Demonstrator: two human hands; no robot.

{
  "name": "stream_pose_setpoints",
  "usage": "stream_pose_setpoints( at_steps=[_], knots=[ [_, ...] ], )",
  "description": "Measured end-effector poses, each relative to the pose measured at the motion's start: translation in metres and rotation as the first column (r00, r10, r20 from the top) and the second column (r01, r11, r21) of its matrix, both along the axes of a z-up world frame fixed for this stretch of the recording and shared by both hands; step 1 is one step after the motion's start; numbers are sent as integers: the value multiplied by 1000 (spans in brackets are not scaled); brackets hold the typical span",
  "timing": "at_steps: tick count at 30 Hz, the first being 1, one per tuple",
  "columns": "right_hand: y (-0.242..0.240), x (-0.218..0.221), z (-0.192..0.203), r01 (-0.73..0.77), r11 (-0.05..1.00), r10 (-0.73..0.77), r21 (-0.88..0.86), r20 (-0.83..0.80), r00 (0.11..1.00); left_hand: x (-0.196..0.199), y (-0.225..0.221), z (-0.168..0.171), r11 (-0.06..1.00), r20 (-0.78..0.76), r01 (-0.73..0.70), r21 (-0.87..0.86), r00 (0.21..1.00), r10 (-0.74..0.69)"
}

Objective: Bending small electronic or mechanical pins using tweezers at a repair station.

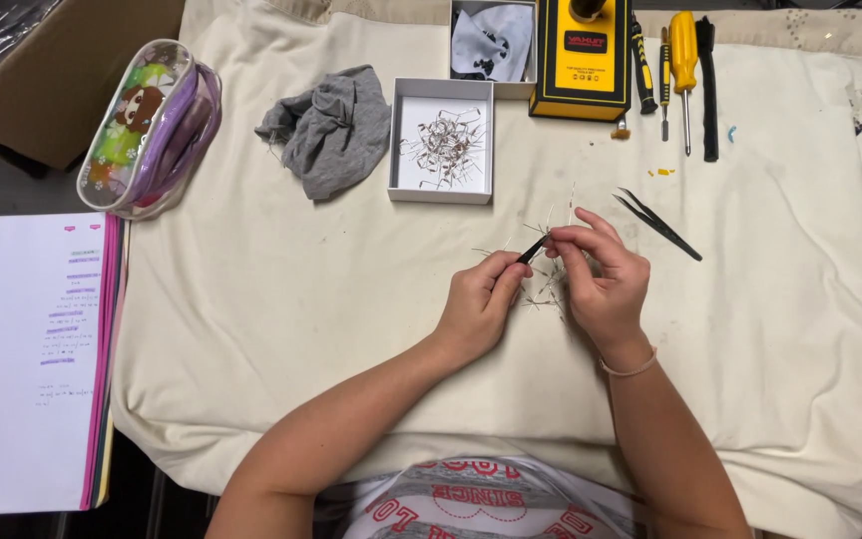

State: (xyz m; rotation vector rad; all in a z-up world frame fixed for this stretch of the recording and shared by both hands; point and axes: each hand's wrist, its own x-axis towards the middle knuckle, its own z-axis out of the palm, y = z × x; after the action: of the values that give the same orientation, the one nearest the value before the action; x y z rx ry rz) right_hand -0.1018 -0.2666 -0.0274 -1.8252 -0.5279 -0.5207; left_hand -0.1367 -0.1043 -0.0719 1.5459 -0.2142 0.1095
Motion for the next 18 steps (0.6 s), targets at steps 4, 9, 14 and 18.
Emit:
stream_pose_setpoints(
  at_steps=[4,9,14,18],
  knots=[
    [-4,2,3,-11,999,12,-38,26,1000,0,0,1,1000,12,-3,12,1000,3],
    [-11,3,-6,-48,999,49,26,-51,997,1,1,4,1000,-2,6,-2,1000,-6],
    [-11,2,-1,-100,990,110,97,-114,987,1,2,7,1000,3,19,-9,1000,-19],
    [-12,3,2,-162,909,262,384,-225,939,-1,-1,4,993,-19,57,-106,998,-59]
  ],
)
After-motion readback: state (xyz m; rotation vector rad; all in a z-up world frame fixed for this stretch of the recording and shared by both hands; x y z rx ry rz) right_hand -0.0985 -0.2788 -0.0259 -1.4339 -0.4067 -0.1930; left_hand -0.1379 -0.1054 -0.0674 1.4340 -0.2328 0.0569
